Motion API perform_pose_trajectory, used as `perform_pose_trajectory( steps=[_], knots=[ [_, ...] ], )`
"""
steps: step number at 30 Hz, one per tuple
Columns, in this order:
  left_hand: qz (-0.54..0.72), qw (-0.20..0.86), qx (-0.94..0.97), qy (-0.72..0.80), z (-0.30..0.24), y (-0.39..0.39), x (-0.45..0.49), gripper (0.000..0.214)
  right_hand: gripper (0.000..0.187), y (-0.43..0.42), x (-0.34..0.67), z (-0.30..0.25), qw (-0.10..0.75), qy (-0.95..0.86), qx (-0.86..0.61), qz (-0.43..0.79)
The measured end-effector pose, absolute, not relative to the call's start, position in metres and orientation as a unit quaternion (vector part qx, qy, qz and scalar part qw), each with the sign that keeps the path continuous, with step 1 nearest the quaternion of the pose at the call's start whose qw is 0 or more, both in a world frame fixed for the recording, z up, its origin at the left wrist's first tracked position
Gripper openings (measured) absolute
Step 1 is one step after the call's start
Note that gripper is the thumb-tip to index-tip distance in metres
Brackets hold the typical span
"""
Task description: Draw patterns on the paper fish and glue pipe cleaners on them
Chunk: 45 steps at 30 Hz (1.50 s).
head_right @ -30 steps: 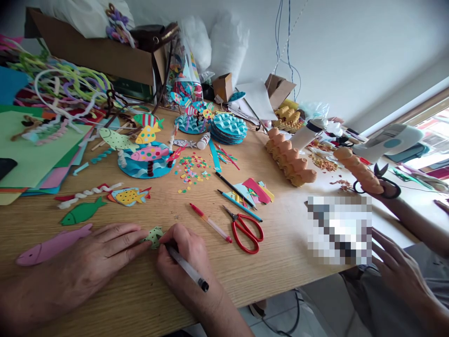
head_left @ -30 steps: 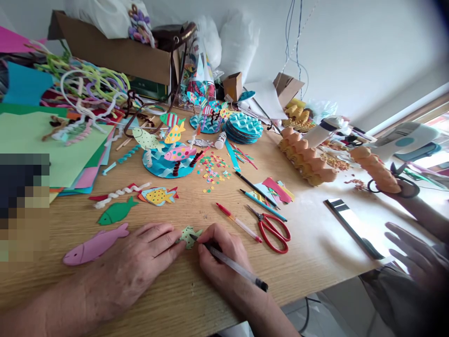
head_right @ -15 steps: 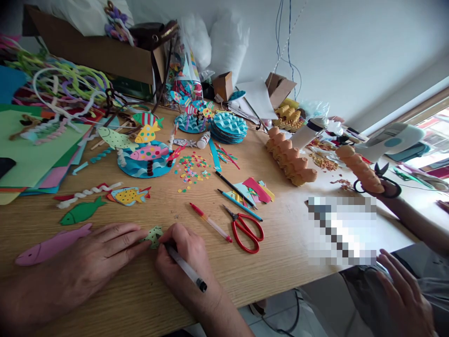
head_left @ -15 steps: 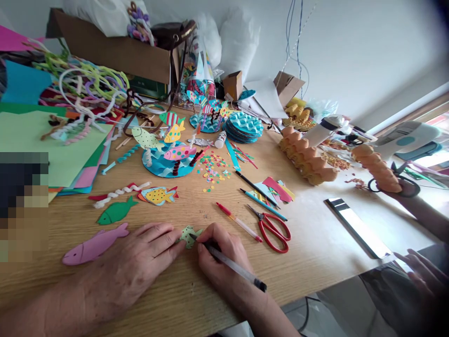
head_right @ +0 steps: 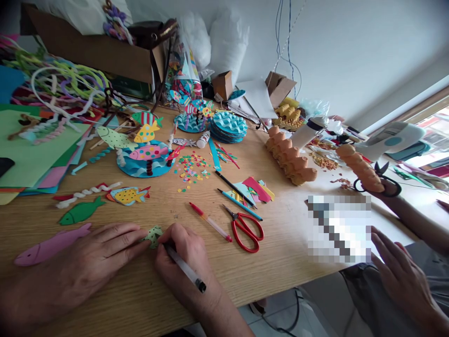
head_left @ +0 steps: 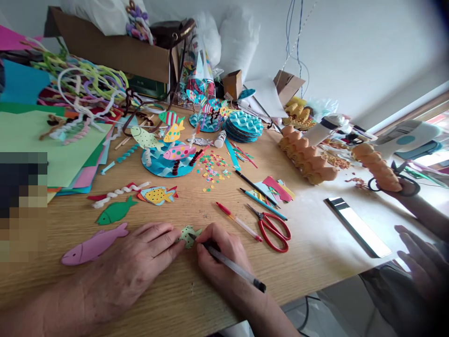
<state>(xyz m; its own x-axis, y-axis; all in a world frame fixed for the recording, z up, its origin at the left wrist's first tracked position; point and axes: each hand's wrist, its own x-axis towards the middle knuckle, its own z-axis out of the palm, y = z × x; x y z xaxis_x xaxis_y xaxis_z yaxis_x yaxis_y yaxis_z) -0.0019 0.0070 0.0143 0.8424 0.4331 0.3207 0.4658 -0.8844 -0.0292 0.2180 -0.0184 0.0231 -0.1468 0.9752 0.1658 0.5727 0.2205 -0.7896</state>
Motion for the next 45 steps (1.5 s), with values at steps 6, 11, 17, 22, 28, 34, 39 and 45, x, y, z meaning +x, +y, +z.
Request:
perform_pose_trajectory(
  steps=[6, 11, 17, 22, 28, 34, 39, 45],
  knots=[
    [-0.158, 0.04, -0.96, -0.23, 0.0138, 0.0078, -0.0033, 0.056, 0.011, -0.0184, 0.2175, 0.0223, 0.344, -0.695, -0.559, 0.292],
    [-0.154, 0.042, -0.96, -0.23, 0.0133, 0.0085, -0.0031, 0.053, 0.011, -0.0187, 0.2182, 0.0224, 0.338, -0.691, -0.565, 0.299],
    [-0.153, 0.048, -0.961, -0.227, 0.0139, 0.0084, -0.0029, 0.05, 0.011, -0.0183, 0.219, 0.0238, 0.341, -0.693, -0.558, 0.302],
    [-0.14, 0.024, -0.961, -0.237, 0.0123, 0.0087, -0.0042, 0.051, 0.011, -0.0181, 0.219, 0.0232, 0.343, -0.69, -0.561, 0.304],
    [-0.149, 0.041, -0.96, -0.232, 0.0171, 0.0083, -0.0029, 0.051, 0.012, -0.0175, 0.2183, 0.0228, 0.342, -0.691, -0.562, 0.3],
    [-0.142, 0.003, -0.96, -0.241, 0.0143, 0.0076, -0.0036, 0.051, 0.011, -0.0168, 0.2179, 0.0216, 0.346, -0.69, -0.558, 0.305],
    [-0.136, 0.01, -0.961, -0.242, 0.0114, 0.0076, -0.0054, 0.051, 0.01, -0.0167, 0.2179, 0.021, 0.348, -0.685, -0.561, 0.308],
    [-0.156, 0.016, -0.96, -0.234, 0.0113, 0.0071, -0.005, 0.051, 0.01, -0.0166, 0.2183, 0.0206, 0.349, -0.687, -0.56, 0.304]
  ],
)
